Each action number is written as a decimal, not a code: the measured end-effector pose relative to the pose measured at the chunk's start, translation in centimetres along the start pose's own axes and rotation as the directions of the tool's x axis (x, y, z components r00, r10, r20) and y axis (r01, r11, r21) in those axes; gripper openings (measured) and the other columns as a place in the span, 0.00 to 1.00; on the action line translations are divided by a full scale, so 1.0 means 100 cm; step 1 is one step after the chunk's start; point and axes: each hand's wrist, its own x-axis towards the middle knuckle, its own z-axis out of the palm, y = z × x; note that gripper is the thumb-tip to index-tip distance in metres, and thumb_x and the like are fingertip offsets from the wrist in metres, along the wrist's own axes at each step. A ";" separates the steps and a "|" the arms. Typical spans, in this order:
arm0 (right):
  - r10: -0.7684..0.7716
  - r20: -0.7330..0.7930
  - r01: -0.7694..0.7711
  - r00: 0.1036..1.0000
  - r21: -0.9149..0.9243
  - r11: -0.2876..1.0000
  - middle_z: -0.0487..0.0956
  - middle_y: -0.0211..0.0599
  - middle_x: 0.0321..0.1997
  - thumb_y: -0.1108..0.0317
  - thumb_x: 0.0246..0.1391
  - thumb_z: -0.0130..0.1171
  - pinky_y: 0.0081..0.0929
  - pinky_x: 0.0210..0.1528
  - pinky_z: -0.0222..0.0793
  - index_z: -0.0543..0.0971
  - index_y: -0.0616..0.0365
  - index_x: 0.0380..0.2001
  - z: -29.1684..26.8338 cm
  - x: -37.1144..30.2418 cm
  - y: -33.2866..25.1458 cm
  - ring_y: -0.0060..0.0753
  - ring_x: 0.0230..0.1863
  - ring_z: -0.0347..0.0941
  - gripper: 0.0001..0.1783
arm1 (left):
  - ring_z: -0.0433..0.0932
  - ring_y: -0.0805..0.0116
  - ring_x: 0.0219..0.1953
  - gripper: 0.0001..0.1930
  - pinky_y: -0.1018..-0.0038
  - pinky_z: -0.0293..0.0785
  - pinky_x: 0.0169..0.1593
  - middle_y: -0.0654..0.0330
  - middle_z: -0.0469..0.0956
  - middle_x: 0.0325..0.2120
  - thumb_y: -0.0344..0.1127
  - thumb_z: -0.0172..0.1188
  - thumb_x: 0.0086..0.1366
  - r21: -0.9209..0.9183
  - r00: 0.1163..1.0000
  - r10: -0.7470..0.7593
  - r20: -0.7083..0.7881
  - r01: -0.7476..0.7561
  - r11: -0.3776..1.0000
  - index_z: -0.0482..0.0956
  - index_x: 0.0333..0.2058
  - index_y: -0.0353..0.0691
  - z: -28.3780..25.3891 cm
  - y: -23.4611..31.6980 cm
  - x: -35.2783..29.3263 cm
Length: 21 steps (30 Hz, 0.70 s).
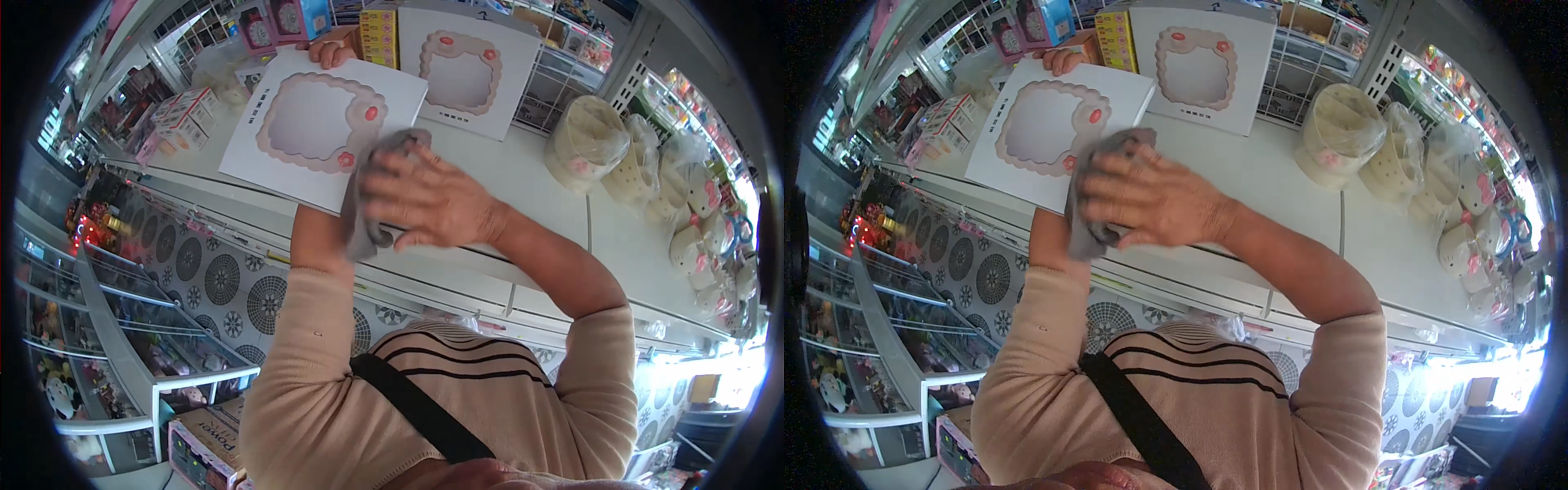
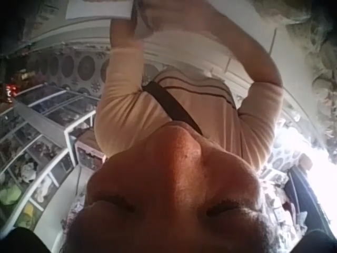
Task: Dusting and cleaning various gift boxes and containers on a retail store shelf using a cloth.
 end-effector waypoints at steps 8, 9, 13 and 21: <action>0.468 -0.245 -0.424 0.849 0.215 0.880 0.45 0.53 0.69 0.51 0.52 0.57 0.41 0.65 0.53 0.51 0.56 0.65 0.003 -0.016 0.035 0.57 0.67 0.48 0.43 | 0.61 0.70 0.30 0.11 0.75 0.58 0.39 0.63 0.64 0.26 0.43 0.42 0.64 0.092 0.999 -0.014 -0.048 0.019 0.996 0.65 0.34 0.41 -0.034 0.019 0.033; 0.537 -0.218 -0.480 0.815 0.267 0.836 0.44 0.52 0.69 0.51 0.52 0.58 0.40 0.64 0.55 0.50 0.55 0.65 0.006 -0.016 0.032 0.57 0.67 0.49 0.43 | 0.61 0.70 0.30 0.11 0.75 0.58 0.39 0.63 0.64 0.26 0.43 0.42 0.64 0.102 0.998 -0.012 -0.054 0.018 0.995 0.65 0.34 0.41 -0.036 0.018 0.030; 0.587 -0.234 -0.546 0.775 0.220 0.808 0.45 0.51 0.68 0.56 0.51 0.60 0.39 0.62 0.60 0.50 0.53 0.64 0.015 -0.014 0.025 0.57 0.65 0.51 0.43 | 0.61 0.71 0.29 0.11 0.75 0.58 0.38 0.63 0.64 0.26 0.43 0.43 0.64 0.149 0.996 0.007 -0.089 0.007 0.989 0.65 0.32 0.42 -0.038 0.028 0.031; 0.910 0.048 -0.844 0.412 0.396 0.361 0.75 0.42 0.40 0.76 0.47 0.56 0.32 0.41 0.70 0.46 0.50 0.64 0.015 -0.004 0.025 0.37 0.38 0.74 0.44 | 0.61 0.72 0.27 0.12 0.75 0.58 0.38 0.64 0.64 0.24 0.44 0.43 0.64 0.262 0.987 0.034 -0.157 0.008 0.965 0.65 0.28 0.42 -0.071 0.039 0.066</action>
